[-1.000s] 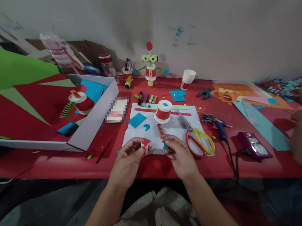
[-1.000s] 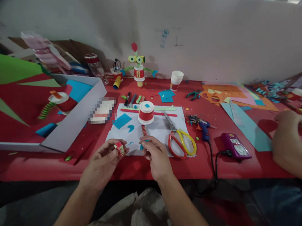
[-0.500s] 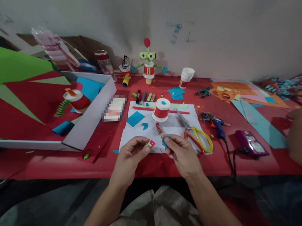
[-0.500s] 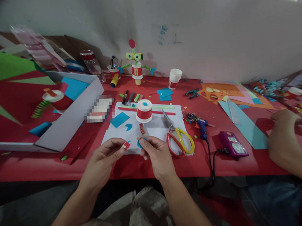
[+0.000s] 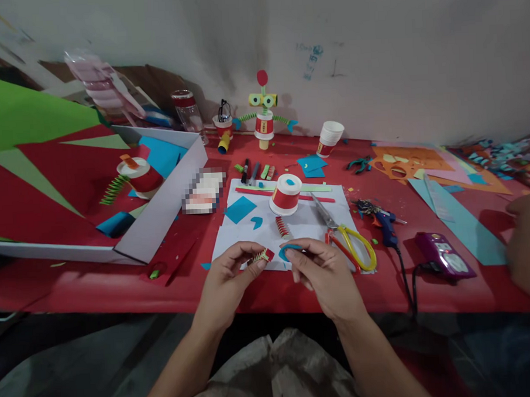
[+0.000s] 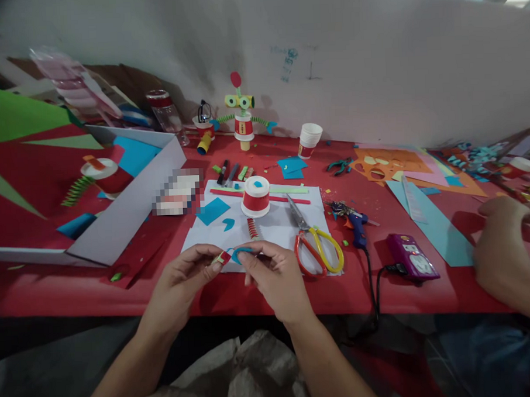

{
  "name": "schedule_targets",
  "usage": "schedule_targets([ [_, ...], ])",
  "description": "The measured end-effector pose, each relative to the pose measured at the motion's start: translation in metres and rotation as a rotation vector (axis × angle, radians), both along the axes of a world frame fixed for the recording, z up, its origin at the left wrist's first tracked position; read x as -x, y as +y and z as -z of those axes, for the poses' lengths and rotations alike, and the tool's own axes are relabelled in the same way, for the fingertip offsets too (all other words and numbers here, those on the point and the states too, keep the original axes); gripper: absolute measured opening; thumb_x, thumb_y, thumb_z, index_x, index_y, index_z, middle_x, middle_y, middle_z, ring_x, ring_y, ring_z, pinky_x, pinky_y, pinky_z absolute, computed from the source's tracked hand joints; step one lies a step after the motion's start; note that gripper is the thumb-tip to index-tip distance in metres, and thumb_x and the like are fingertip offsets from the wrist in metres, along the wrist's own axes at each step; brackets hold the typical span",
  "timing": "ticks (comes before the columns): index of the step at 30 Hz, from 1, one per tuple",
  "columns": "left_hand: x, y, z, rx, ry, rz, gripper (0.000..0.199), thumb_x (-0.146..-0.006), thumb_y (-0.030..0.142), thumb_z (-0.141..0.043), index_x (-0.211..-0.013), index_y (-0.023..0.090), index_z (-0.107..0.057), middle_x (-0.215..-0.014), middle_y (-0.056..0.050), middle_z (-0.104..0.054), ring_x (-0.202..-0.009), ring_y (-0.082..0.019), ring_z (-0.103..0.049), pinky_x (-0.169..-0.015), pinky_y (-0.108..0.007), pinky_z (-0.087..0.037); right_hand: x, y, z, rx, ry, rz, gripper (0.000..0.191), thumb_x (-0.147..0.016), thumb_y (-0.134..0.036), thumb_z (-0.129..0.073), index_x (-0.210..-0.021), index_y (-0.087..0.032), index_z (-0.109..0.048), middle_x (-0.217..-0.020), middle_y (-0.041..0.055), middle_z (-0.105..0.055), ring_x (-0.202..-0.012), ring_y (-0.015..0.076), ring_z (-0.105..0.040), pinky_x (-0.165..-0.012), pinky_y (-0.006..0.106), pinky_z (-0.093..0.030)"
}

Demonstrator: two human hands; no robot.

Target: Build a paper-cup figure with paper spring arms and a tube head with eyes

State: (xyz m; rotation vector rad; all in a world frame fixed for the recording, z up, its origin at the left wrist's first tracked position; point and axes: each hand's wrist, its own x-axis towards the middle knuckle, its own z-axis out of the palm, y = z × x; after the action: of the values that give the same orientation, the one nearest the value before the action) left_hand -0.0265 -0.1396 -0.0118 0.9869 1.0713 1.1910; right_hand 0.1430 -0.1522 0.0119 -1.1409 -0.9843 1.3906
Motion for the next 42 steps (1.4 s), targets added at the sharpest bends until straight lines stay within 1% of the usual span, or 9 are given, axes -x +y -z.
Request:
schedule_targets([
  [3, 0.0, 0.0, 0.0, -0.003, 0.01, -0.005, 0.022, -0.068, 0.03, -0.083, -0.084, 0.019, -0.075, -0.086, -0.005, -0.072, -0.086, -0.02, -0.065, -0.081, -0.029, -0.052, 0.0, 0.003, 0.0, -0.042, -0.062, -0.01, 0.013, -0.08, -0.03, -0.075, -0.089, -0.021, -0.078, -0.061, -0.0019, -0.068, -0.052, 0.0095, -0.057, -0.05, 0.021, -0.046],
  [5, 0.0, 0.0, 0.0, -0.016, 0.013, -0.002, 0.021, -0.068, 0.03, -0.082, -0.084, 0.019, -0.075, -0.086, -0.004, -0.072, -0.086, -0.02, -0.065, -0.081, -0.029, -0.052, 0.001, 0.004, -0.002, -0.043, -0.067, -0.032, 0.012, -0.079, -0.029, -0.075, -0.087, -0.02, -0.076, -0.063, -0.0016, -0.069, -0.055, 0.0109, -0.06, -0.054, 0.022, -0.05],
  [11, 0.0, 0.0, -0.001, -0.045, 0.031, 0.001, 0.017, -0.07, 0.027, -0.081, -0.084, 0.02, -0.075, -0.085, -0.004, -0.072, -0.085, -0.019, -0.065, -0.081, -0.029, -0.052, 0.006, 0.006, -0.005, -0.025, -0.107, -0.032, 0.014, -0.077, -0.031, -0.076, -0.081, -0.019, -0.071, -0.058, -0.0043, -0.063, -0.05, 0.009, -0.054, -0.048, 0.02, -0.044],
  [14, 0.0, -0.001, -0.002, -0.05, 0.047, -0.003, 0.018, -0.069, 0.027, -0.081, -0.084, 0.02, -0.075, -0.085, -0.004, -0.073, -0.086, -0.02, -0.065, -0.081, -0.03, -0.052, 0.008, 0.006, -0.004, -0.03, -0.152, -0.018, 0.016, -0.077, -0.033, -0.076, -0.082, -0.019, -0.072, -0.061, -0.004, -0.063, -0.052, 0.0093, -0.052, -0.049, 0.02, -0.043],
  [16, 0.0, -0.001, -0.003, -0.048, 0.055, -0.015, 0.018, -0.068, 0.028, -0.081, -0.083, 0.02, -0.075, -0.085, -0.005, -0.072, -0.086, -0.021, -0.065, -0.082, -0.031, -0.052, 0.008, 0.007, -0.002, -0.04, -0.171, -0.02, 0.016, -0.077, -0.034, -0.076, -0.083, -0.02, -0.072, -0.065, -0.0028, -0.065, -0.056, 0.0103, -0.055, -0.052, 0.021, -0.045],
  [22, 0.001, -0.001, -0.003, -0.059, 0.065, -0.007, 0.017, -0.069, 0.027, -0.08, -0.084, 0.019, -0.076, -0.084, -0.005, -0.072, -0.086, -0.022, -0.064, -0.081, -0.031, -0.051, 0.011, 0.005, 0.0, -0.139, -0.283, 0.007, 0.008, -0.078, -0.026, -0.074, -0.082, -0.02, -0.071, -0.076, 0.0003, -0.072, -0.069, 0.0143, -0.064, -0.064, 0.024, -0.051],
  [26, 0.002, 0.0, 0.0, -0.085, 0.079, -0.001, 0.014, -0.071, 0.025, -0.077, -0.084, 0.021, -0.076, -0.085, -0.004, -0.072, -0.087, -0.02, -0.063, -0.08, -0.028, -0.05, 0.013, 0.004, -0.002, -0.181, -0.365, 0.021, 0.003, -0.079, -0.022, -0.071, -0.082, -0.02, -0.071, -0.076, -0.0003, -0.072, -0.068, 0.0135, -0.064, -0.064, 0.023, -0.051],
  [33, 0.003, -0.002, -0.002, -0.09, 0.11, -0.001, 0.013, -0.073, 0.024, -0.076, -0.085, 0.021, -0.075, -0.085, -0.003, -0.071, -0.086, -0.02, -0.063, -0.08, -0.028, -0.049, 0.015, 0.003, -0.006, -0.257, -0.475, 0.036, 0.002, -0.08, -0.019, -0.069, -0.081, -0.02, -0.071, -0.077, 0.0003, -0.071, -0.065, 0.0127, -0.064, -0.061, 0.022, -0.051],
  [42, 0.0, -0.002, -0.009, -0.058, 0.107, -0.016, 0.015, -0.07, 0.023, -0.076, -0.083, 0.018, -0.073, -0.082, -0.003, -0.069, -0.083, -0.019, -0.062, -0.078, -0.028, -0.048, 0.02, -0.001, -0.007, -0.38, -0.647, 0.062, 0.008, -0.081, -0.012, -0.065, -0.08, -0.019, -0.069, -0.075, 0.0002, -0.068, -0.065, 0.0119, -0.062, -0.062, 0.022, -0.049],
])
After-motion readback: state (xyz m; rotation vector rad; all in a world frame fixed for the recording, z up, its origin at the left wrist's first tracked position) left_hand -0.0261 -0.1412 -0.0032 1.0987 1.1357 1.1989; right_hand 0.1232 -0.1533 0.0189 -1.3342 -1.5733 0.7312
